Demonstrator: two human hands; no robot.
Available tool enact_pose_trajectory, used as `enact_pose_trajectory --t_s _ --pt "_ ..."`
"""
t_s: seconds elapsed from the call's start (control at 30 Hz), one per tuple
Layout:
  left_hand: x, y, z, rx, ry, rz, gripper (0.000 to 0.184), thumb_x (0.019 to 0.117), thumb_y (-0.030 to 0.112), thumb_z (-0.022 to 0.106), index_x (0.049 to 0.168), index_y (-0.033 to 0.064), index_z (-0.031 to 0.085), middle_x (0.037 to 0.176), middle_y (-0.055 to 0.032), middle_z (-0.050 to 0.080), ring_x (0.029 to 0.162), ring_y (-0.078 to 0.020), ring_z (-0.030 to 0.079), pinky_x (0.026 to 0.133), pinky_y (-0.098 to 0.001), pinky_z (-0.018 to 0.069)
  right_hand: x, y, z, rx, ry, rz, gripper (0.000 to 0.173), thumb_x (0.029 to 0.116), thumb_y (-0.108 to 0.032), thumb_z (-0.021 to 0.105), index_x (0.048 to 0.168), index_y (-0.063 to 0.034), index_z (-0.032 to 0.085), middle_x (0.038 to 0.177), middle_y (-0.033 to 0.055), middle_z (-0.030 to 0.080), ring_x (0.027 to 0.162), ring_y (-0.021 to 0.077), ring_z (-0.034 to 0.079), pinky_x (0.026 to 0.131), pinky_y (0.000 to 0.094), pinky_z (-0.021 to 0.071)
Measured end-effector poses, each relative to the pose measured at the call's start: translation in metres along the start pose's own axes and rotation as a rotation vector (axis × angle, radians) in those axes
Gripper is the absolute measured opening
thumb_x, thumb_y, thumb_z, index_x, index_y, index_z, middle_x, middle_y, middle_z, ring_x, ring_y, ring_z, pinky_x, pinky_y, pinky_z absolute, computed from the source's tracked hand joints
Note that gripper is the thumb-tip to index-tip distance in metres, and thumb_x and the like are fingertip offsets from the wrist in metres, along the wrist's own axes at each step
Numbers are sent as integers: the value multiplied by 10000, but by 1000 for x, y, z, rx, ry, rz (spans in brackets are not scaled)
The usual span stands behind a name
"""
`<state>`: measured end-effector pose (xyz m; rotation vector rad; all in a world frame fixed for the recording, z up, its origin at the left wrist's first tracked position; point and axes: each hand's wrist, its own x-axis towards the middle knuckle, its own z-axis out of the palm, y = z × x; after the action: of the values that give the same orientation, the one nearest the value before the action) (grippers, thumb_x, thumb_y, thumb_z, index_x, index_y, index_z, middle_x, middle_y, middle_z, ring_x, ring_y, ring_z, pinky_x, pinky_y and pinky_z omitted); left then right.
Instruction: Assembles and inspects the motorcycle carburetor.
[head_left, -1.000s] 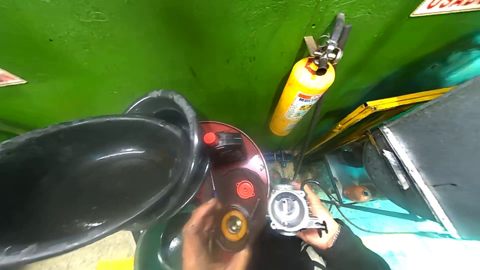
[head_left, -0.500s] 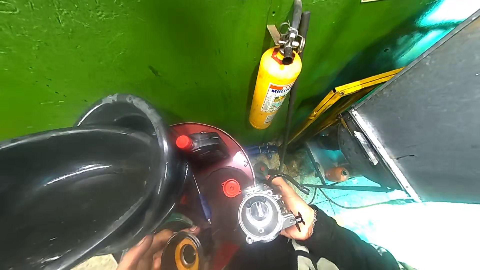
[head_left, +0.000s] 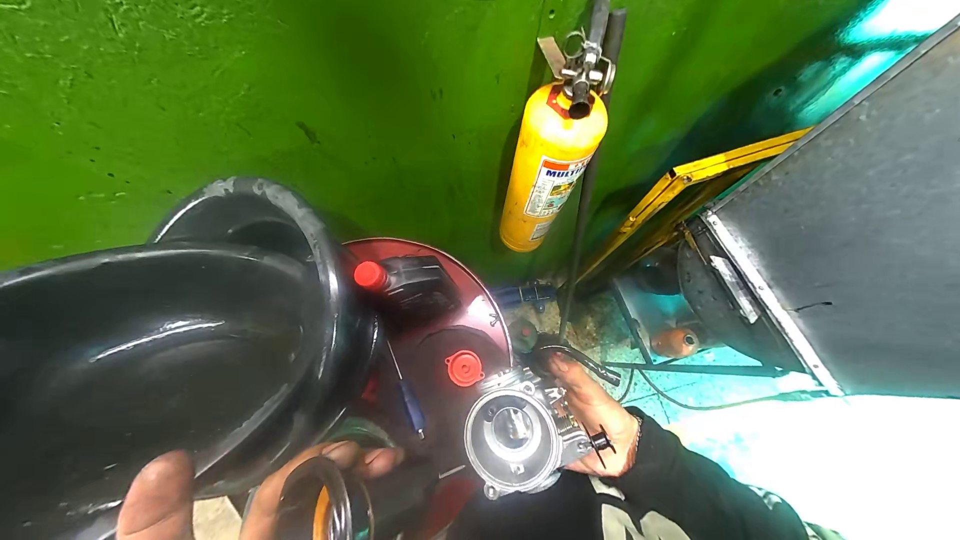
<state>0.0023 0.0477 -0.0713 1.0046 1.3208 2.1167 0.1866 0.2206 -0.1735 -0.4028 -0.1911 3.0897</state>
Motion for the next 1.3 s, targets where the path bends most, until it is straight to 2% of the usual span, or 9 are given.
enact_pose_trajectory --t_s 0.13,0.23,0.3,0.43,0.5,0.73,0.9,1.17,1.3 --pt "3 6 4 41 13 30 1008 779 101 855 1573 312 271 1308 67 689 1065 -186 731 939 -362 607 1 0 2 -6 22 41 536 836 -584 764 1184 -180 711 1127 74 737 1057 177 714 866 372 605" --pt "6 7 8 110 -76 47 889 869 157 797 1567 369 289 1404 107 632 1077 -144 726 945 -310 605 2 1 5 -42 50 49 555 838 -610 748 1181 -175 710 1118 88 736 1039 187 720 847 371 614" --pt "11 8 20 150 -89 58 790 914 180 750 1544 387 320 1394 135 631 1046 -113 733 925 -276 606 2 1 9 -51 90 66 575 838 -632 735 1177 -169 705 1119 97 736 1043 205 724 859 393 616" --pt "13 -1 30 144 -143 73 941 876 86 770 1563 454 243 1398 128 611 1022 -122 731 909 -274 614 2 1 12 -78 144 88 578 873 -667 665 1174 -175 697 1106 93 737 1024 210 727 853 401 617" --pt "11 -10 30 118 -164 97 1045 846 34 780 1587 463 182 1423 70 596 1022 -168 735 911 -316 624 2 0 12 -88 138 107 593 883 -670 653 1201 -171 685 1126 101 731 1036 220 725 857 408 619" --pt "8 -42 20 126 -270 206 1037 826 47 812 1607 391 225 1498 -36 539 1190 -265 672 1016 -403 593 2 -1 12 -109 78 155 571 935 -649 598 1245 -173 653 1160 107 717 1066 245 716 848 448 620" --pt "6 -47 25 81 -252 138 1088 801 53 833 1597 421 189 1417 -20 584 1169 -239 669 995 -372 591 5 2 11 -116 116 180 602 949 -663 556 1258 -153 642 1175 123 709 1079 261 707 855 460 615" --pt "6 -50 23 66 -225 97 1060 805 87 839 1580 449 213 1427 4 577 1167 -243 680 965 -382 609 5 2 4 -198 117 209 634 958 -714 479 1242 -169 638 1121 97 715 994 226 723 748 405 624" --pt "10 -49 18 117 -263 125 1063 811 141 848 1588 447 190 1430 26 572 1151 -220 682 955 -373 608 6 2 11 -285 137 207 596 974 -719 431 1158 -202 664 1036 51 733 892 170 736 651 347 619"
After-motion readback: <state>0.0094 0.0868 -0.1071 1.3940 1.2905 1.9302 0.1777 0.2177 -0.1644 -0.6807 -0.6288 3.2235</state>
